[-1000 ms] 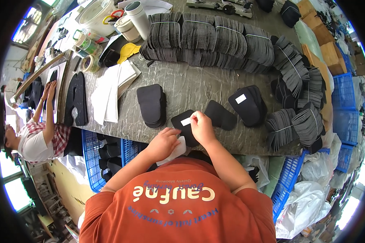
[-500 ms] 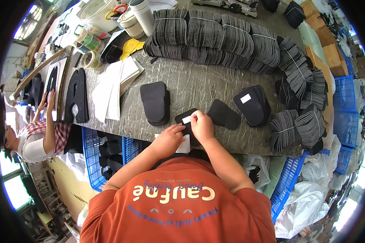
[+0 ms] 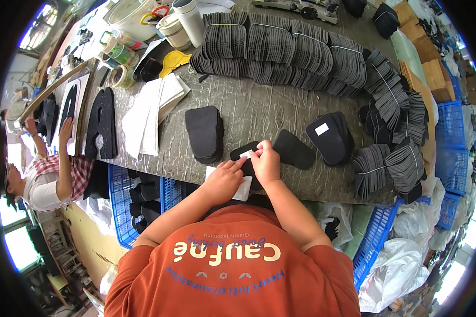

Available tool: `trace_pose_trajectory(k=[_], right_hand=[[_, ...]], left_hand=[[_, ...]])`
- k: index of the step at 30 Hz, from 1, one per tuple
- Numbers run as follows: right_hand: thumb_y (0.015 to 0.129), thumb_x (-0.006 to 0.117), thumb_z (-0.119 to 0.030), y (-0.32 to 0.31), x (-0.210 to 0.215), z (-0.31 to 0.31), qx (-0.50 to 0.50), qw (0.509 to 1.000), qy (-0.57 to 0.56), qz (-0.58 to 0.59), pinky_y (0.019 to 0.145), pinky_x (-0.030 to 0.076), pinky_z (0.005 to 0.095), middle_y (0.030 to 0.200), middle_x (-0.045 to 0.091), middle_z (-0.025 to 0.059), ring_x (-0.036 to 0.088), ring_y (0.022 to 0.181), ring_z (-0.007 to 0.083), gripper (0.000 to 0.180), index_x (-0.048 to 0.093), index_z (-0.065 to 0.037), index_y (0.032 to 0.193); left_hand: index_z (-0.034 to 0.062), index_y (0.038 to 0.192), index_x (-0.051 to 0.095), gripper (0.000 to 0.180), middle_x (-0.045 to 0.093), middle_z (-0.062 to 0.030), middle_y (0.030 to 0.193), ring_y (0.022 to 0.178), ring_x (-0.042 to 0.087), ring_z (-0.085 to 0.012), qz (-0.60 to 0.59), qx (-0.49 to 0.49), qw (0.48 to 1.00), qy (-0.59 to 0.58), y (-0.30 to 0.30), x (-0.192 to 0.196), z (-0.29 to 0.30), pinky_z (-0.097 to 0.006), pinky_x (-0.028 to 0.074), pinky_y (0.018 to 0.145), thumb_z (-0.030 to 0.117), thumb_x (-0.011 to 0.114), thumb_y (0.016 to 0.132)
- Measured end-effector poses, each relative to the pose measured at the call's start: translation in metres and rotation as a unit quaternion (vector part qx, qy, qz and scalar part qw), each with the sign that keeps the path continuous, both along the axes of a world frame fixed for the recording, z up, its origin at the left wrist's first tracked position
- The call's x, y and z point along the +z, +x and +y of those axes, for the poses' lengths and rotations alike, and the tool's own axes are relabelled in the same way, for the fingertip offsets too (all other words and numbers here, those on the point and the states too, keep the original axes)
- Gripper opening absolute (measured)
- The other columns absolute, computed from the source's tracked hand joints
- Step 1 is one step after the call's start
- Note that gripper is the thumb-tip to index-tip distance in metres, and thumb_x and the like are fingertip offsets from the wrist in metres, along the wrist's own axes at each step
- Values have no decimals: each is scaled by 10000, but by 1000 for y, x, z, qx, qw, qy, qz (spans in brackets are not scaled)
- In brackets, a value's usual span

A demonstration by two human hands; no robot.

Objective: The worker inspects and sorts black shoe upper components, applying white stickers or labels to specific areas.

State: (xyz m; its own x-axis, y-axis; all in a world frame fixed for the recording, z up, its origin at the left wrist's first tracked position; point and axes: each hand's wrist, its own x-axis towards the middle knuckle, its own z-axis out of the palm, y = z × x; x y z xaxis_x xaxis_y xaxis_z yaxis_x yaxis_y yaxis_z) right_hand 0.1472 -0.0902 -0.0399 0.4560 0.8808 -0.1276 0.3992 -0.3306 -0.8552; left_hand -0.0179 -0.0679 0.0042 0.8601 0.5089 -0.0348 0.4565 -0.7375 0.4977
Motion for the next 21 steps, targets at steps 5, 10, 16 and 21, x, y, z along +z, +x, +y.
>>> trace_pose_trajectory(k=[5,10,16,21], right_hand=[[713,721,-37,4,3,2,16,994,14,-108,705,486,379,863,570,164,597,787,323,313,514,-25,948],[723,709,-29,33,15,-1,30,978,-23,-205,835,459,414,1054,484,177,543,966,361,419,527,-23,1101],[773,621,-50,51,41,-12,85,910,-108,-392,915,420,455,1228,452,196,455,1130,382,446,522,-33,1207],[819,532,-83,65,23,-23,105,870,-170,-451,882,442,451,1238,488,222,491,1108,375,371,522,-42,1188]], left_hand=[[25,842,623,200,481,-157,1333,969,522,-234,65,-16,998,7,12,3,7,-375,421,841,220,576,834],[33,856,638,205,453,-120,1374,977,515,-221,73,-11,996,41,20,-1,11,-368,426,836,229,585,829],[29,816,629,173,469,-101,1365,1007,507,-251,45,16,999,-7,10,1,9,-383,437,869,198,592,827],[-2,754,590,148,491,-140,1329,1065,497,-311,-22,43,998,-51,-2,-1,0,-405,424,917,132,603,817]])
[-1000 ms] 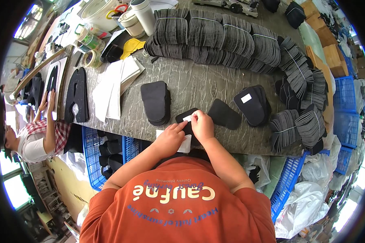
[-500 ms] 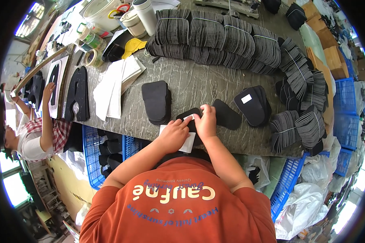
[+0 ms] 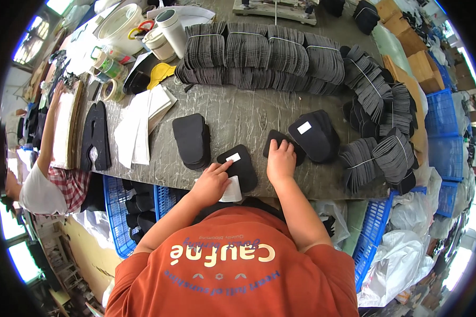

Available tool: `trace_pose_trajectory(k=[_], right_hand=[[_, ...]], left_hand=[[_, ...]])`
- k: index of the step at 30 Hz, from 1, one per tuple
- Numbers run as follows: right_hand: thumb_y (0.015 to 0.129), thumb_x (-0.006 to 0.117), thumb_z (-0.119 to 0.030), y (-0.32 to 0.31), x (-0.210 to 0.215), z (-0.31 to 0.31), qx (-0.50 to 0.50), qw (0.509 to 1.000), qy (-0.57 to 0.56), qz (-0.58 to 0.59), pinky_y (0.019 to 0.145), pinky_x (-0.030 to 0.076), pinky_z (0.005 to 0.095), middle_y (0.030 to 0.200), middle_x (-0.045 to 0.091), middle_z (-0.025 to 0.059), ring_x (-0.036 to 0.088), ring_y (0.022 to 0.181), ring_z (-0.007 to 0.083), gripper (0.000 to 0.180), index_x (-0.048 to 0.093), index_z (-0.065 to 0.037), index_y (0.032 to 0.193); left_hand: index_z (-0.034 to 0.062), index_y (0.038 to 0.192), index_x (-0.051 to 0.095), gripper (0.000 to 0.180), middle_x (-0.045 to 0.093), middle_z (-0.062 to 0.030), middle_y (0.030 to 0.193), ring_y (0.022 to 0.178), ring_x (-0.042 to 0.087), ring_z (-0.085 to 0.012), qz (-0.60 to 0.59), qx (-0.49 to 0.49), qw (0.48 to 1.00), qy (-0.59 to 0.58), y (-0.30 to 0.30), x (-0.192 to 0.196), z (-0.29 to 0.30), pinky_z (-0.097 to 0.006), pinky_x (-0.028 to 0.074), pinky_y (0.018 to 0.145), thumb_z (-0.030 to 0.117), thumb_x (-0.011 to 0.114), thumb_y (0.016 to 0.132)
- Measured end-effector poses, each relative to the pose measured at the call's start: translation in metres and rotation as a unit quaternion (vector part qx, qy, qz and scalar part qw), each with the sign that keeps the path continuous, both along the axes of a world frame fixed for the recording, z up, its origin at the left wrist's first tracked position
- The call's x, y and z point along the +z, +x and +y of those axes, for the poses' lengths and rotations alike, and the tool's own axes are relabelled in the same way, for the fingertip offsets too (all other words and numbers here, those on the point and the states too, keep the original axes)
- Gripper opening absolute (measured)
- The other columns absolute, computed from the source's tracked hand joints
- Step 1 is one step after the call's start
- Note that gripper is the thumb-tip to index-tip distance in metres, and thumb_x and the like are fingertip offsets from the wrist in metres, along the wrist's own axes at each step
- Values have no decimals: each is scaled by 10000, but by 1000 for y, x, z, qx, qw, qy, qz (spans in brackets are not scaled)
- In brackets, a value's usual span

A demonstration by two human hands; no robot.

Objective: The worker inspects and sorts black shoe upper components, applying white stickers or labels to specific areas.

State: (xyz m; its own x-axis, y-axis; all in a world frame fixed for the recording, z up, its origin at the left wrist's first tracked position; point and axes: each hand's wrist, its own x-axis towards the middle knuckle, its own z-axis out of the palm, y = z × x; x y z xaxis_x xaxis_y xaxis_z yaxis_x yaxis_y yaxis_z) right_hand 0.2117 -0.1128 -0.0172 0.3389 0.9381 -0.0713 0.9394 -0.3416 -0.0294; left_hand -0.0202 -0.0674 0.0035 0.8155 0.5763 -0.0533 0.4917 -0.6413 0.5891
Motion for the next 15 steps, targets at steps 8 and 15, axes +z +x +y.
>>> trace_pose_trajectory(k=[8,15], right_hand=[[825,518,-36,22,40,1,3,979,138,151,744,485,433,888,618,168,596,836,362,243,544,-31,1066],[776,678,-155,114,50,0,-105,991,76,24,955,346,557,1353,367,239,377,1224,426,578,450,-181,1306]], left_hand=[[0,770,607,159,510,-137,1310,1078,499,-306,11,1,1000,-18,-2,-4,3,-409,432,909,143,579,834],[-13,738,580,159,525,-146,1291,1043,509,-319,-24,8,1000,-8,5,-2,0,-412,439,904,120,586,824]])
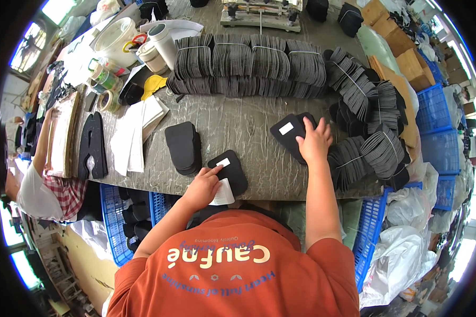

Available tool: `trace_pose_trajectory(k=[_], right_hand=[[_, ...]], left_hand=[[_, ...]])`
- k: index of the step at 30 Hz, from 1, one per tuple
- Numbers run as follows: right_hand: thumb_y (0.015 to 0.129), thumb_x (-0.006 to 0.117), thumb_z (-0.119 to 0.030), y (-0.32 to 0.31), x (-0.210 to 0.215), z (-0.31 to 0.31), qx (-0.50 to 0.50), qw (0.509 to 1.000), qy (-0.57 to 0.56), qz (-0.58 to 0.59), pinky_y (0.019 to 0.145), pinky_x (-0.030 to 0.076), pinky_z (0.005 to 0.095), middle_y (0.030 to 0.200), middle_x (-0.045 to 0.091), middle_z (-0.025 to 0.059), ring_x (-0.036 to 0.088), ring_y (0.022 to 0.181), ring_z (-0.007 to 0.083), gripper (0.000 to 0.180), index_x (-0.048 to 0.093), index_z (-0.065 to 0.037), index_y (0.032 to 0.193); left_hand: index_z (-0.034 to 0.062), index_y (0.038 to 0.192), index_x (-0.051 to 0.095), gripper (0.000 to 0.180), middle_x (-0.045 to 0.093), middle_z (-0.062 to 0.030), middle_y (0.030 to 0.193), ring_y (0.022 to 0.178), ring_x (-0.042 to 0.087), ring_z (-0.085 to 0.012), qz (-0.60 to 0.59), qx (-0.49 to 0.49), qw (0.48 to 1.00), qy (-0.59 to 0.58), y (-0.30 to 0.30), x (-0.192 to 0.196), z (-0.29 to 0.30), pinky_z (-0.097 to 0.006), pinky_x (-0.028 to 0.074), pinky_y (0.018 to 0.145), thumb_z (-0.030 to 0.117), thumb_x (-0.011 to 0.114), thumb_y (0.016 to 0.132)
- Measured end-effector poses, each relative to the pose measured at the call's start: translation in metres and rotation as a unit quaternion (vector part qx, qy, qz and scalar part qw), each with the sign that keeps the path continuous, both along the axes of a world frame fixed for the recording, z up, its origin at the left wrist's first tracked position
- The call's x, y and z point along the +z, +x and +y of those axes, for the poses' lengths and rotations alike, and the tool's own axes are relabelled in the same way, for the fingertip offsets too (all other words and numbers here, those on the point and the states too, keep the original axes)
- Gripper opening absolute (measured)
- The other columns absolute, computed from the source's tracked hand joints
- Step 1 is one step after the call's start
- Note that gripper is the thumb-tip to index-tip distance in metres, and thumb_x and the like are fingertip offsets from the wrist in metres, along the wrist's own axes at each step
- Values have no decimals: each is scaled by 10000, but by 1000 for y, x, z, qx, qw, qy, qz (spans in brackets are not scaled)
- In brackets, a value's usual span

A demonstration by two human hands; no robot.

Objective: The worker inspects and sorts black shoe upper components, applying white stickers or labels to specific areas.

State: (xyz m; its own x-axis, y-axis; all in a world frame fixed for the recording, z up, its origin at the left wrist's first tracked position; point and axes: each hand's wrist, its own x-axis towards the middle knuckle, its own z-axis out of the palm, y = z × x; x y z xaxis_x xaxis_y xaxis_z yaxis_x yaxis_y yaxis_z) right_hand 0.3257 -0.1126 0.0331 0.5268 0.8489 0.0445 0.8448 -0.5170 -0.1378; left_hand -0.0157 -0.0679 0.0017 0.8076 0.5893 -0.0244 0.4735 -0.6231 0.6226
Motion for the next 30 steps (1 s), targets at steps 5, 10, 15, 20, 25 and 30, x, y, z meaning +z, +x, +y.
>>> trace_pose_trajectory(k=[5,10,15,20,25,30], right_hand=[[785,678,-260,-78,-33,-21,30,999,-33,-18,1017,226,648,1470,192,252,192,1336,483,726,316,-246,1414],[815,641,-229,-67,-41,-18,29,999,-23,-39,1053,142,643,1506,128,219,116,1378,441,680,329,-254,1419],[764,673,-168,-70,-18,-12,111,988,107,-20,1038,211,607,1432,284,224,237,1325,429,565,476,-131,1291],[771,703,-132,-142,-56,-14,150,923,94,343,810,476,393,1020,549,172,570,936,339,346,558,-16,1063],[717,709,-43,-162,-66,-1,130,923,102,346,758,470,408,930,569,144,565,863,337,266,552,-32,931],[701,695,-31,-162,-76,-3,199,924,184,269,720,456,420,839,571,120,549,821,342,211,531,-62,830]], left_hand=[[-19,752,582,155,535,-153,1275,1021,517,-325,-10,17,1000,4,-5,-5,-1,-404,441,899,116,584,827],[-22,856,627,118,598,-164,1165,967,534,-337,-47,57,995,-59,-3,-6,5,-382,445,874,77,566,839],[-37,1011,633,217,646,-183,1001,959,570,-313,-58,179,966,-178,0,9,5,-370,456,844,114,563,871],[-24,792,620,164,629,-183,1056,962,565,-338,-64,155,983,-69,-3,1,-1,-393,452,856,129,611,849],[-26,742,594,178,589,-190,1147,996,551,-357,-84,158,980,-90,-9,-5,-11,-414,446,870,120,623,839],[-27,786,624,147,576,-204,1157,1045,544,-363,-115,163,975,-102,-9,-10,-16,-409,440,891,113,625,832]])
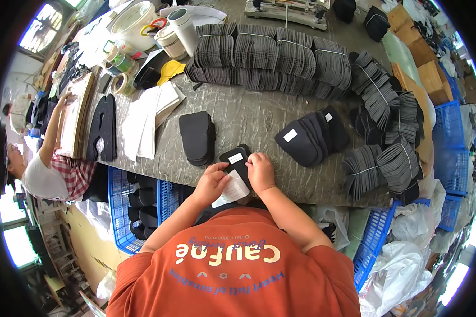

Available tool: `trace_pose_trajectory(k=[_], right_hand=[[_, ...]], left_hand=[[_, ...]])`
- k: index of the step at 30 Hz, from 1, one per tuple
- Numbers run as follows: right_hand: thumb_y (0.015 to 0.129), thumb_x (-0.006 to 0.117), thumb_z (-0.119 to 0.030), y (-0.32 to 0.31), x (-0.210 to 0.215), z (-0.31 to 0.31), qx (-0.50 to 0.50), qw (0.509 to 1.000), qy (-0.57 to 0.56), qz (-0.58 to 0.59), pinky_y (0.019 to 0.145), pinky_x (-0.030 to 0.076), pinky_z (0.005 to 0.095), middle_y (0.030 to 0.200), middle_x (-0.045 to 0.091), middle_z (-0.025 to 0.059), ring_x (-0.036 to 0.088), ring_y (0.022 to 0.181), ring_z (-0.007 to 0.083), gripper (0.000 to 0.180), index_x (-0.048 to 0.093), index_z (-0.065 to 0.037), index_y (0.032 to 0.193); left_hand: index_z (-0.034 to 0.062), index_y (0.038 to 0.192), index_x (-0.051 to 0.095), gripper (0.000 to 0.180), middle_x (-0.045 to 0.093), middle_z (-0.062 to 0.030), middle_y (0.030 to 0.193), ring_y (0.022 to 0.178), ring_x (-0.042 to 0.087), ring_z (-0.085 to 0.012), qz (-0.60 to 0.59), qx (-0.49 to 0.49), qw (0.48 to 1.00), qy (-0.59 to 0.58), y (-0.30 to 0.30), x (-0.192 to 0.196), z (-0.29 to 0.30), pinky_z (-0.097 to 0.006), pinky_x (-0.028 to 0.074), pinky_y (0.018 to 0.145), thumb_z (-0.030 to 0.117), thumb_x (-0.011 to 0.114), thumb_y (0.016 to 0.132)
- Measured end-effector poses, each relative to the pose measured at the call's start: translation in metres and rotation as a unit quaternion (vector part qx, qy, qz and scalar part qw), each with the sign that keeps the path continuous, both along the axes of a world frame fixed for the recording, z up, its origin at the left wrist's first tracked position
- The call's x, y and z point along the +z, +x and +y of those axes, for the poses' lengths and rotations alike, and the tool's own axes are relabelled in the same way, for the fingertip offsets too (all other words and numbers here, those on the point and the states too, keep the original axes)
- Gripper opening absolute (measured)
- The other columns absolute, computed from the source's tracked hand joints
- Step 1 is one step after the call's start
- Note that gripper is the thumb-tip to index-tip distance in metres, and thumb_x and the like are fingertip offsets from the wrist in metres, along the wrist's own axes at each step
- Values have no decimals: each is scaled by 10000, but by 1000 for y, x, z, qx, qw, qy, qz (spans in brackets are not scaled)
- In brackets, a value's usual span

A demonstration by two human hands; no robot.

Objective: The worker inspects and sorts black shoe upper components, applying white stickers or labels to specific areas.

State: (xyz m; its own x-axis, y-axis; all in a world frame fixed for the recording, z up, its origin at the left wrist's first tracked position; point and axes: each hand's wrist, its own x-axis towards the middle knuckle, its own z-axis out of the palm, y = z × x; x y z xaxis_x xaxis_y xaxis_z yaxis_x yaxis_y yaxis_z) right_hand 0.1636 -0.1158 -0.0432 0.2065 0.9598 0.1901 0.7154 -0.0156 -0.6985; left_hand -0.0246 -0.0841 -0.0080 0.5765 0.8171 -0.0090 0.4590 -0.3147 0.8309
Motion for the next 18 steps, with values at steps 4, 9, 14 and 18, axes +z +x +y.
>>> trace_pose_trajectory(k=[4,9,14,18], right_hand=[[776,637,-43,11,13,5,14,995,-84,48,677,451,462,775,585,166,576,776,379,164,490,-39,849],[832,591,-63,48,30,8,42,974,-165,151,643,451,445,755,567,202,572,726,408,164,448,-13,897],[819,606,-15,111,52,-2,-140,986,-74,48,625,450,437,754,572,171,580,687,356,213,441,-31,953],[749,688,-41,93,79,-3,-97,985,39,-138,784,456,417,960,574,160,561,920,315,351,485,-31,1035]], left_hand=[[-29,787,627,146,572,-207,1155,1043,547,-364,-22,13,1000,11,0,-3,-1,-406,440,893,112,627,827],[-32,774,629,145,568,-209,1141,1007,550,-369,29,-24,998,47,1,-4,3,-408,444,882,106,631,818],[-26,745,619,162,614,-184,1049,949,568,-352,37,-1,998,42,11,1,4,-408,450,851,118,642,815],[-11,742,641,167,654,-127,852,845,596,-300,-38,63,997,-16,17,-2,1,-384,468,771,134,657,822]])
